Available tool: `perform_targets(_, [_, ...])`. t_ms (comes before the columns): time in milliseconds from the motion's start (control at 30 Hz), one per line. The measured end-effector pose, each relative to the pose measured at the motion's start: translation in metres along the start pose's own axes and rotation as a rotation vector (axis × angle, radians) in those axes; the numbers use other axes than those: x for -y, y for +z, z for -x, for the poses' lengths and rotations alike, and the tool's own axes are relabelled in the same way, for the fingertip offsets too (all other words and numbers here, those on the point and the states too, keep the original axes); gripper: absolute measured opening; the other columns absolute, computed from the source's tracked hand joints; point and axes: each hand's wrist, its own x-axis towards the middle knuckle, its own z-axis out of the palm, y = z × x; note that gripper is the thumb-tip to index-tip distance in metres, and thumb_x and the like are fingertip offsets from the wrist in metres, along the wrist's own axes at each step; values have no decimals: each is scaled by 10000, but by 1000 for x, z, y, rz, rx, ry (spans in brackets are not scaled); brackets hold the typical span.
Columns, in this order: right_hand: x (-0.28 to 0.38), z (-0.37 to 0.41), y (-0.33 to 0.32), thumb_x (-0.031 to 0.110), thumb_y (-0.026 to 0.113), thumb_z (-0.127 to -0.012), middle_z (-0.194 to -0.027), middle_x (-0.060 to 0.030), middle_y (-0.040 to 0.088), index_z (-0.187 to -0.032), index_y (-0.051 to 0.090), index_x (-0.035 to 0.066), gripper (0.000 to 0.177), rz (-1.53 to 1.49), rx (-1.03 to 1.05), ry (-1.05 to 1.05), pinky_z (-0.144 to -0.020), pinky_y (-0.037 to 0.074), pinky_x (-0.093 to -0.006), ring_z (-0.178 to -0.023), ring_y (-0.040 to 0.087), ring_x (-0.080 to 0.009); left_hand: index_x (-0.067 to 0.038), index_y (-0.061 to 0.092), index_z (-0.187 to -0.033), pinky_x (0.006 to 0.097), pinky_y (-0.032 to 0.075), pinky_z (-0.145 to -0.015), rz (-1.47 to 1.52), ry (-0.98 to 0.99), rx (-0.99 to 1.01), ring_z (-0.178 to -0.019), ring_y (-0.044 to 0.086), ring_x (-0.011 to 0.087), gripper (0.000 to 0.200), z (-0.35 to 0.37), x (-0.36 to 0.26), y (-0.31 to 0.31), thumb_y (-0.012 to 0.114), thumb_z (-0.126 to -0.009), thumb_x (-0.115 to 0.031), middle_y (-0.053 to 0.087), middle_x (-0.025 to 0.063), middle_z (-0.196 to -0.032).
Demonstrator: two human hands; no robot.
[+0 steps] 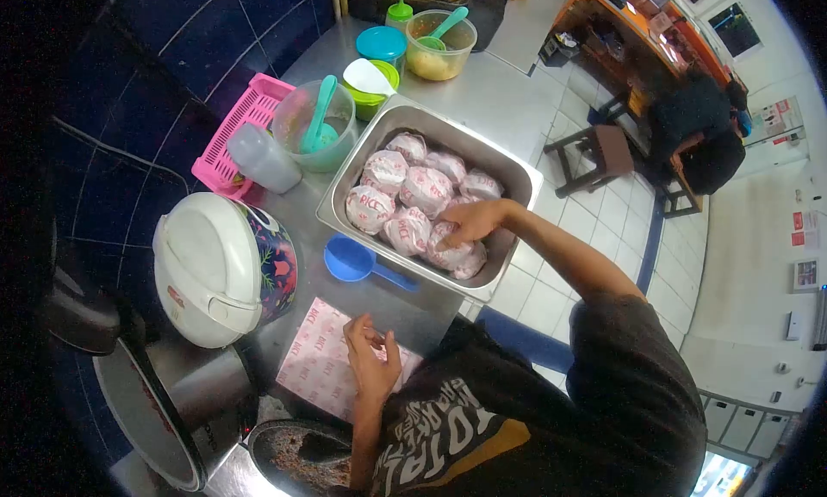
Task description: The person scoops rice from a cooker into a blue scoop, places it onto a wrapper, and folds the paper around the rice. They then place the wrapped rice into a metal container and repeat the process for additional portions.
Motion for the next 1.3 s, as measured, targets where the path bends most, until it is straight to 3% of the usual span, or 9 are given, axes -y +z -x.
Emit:
perform_targets(133, [16, 2, -12, 557, 669, -914, -1225, -231, 630, -1348, 520, -22, 738, 32, 223, 47, -967, 473, -388, -1128, 609, -316, 12, 483, -1313, 391, 543, -704, 20, 25, -8, -802, 621, 285, 484, -28, -29, 2, 684, -881, -75, 546, 197, -1130])
perform_targets(267, [24, 15, 1, 519, 700, -899, -1234, -243, 613, -1321, 530, -14, 700, 8, 21, 17, -974, 470, -408, -1152, 592, -340, -34, 617, -1201, 446, 499, -885, -195, 467, 240, -1026, 594, 340, 333, -128, -81, 0, 639, -874, -95, 586, 163, -1096])
perform_targets(333, [15, 24, 17, 456, 736, -881, -1191, -260, 604, -1313, 518, -18, 677, 86, -282, -41, -969, 473, -429, -1149, 581, -378, -32, 647, -1193, 472, 477, -924, -402, 511, 366, -1098, 572, 328, 339, -164, -77, 24, 613, -862, -99, 593, 162, -1104])
perform_targets(467, [19, 36, 58, 343, 821, -788, -1253, -255, 543, -1355, 458, -2, 757, 219, -560, -60, -972, 491, -478, -1155, 567, -434, -46, 709, -1122, 476, 479, -920, -503, 458, 511, -1125, 561, 320, 293, -193, -59, 61, 637, -844, -109, 591, 151, -1139])
perform_targets(567, [29, 36, 72, 317, 855, -718, -1274, -258, 522, -1371, 437, -1, 839, 190, -598, -23, -1008, 471, -472, -1191, 536, -448, -61, 758, -993, 454, 482, -919, -711, 399, 564, -1117, 560, 319, 205, -196, -59, 78, 667, -823, -133, 586, 138, -1165])
perform_targets(667, [27, 35, 70, 250, 851, -692, -1280, -260, 527, -1355, 464, -13, 812, 171, -632, 4, -1017, 471, -470, -1211, 532, -438, -75, 772, -935, 433, 482, -916, -815, 325, 534, -1119, 558, 319, 168, -197, -61, 81, 690, -806, -145, 583, 141, -1170])
perform_targets(967, [21, 41, 58, 365, 779, -794, -1226, -234, 581, -1393, 464, -14, 775, 207, -451, -205, -980, 492, -474, -1150, 576, -407, -15, 736, -912, 472, 476, -930, -630, 294, 353, -1116, 551, 365, 138, -193, -56, 80, 672, -814, -89, 568, 187, -1156])
perform_targets(1033, [21, 35, 70, 326, 803, -773, -1206, -283, 560, -1368, 468, -56, 782, 255, -506, -124, -961, 496, -482, -1119, 574, -439, -4, 707, -979, 481, 472, -935, -610, 298, 334, -1121, 551, 366, 181, -191, -59, 78, 662, -827, -89, 568, 196, -1152])
perform_targets(1300, [18, 9, 103, 303, 674, -897, -1312, -245, 521, -1393, 411, -96, 689, 432, -705, -142, -974, 444, -459, -1135, 521, -400, 28, 625, -1034, 491, 440, -953, -446, 485, 228, -1079, 551, 385, 244, -164, -56, 59, 602, -858, -139, 582, 208, -1115])
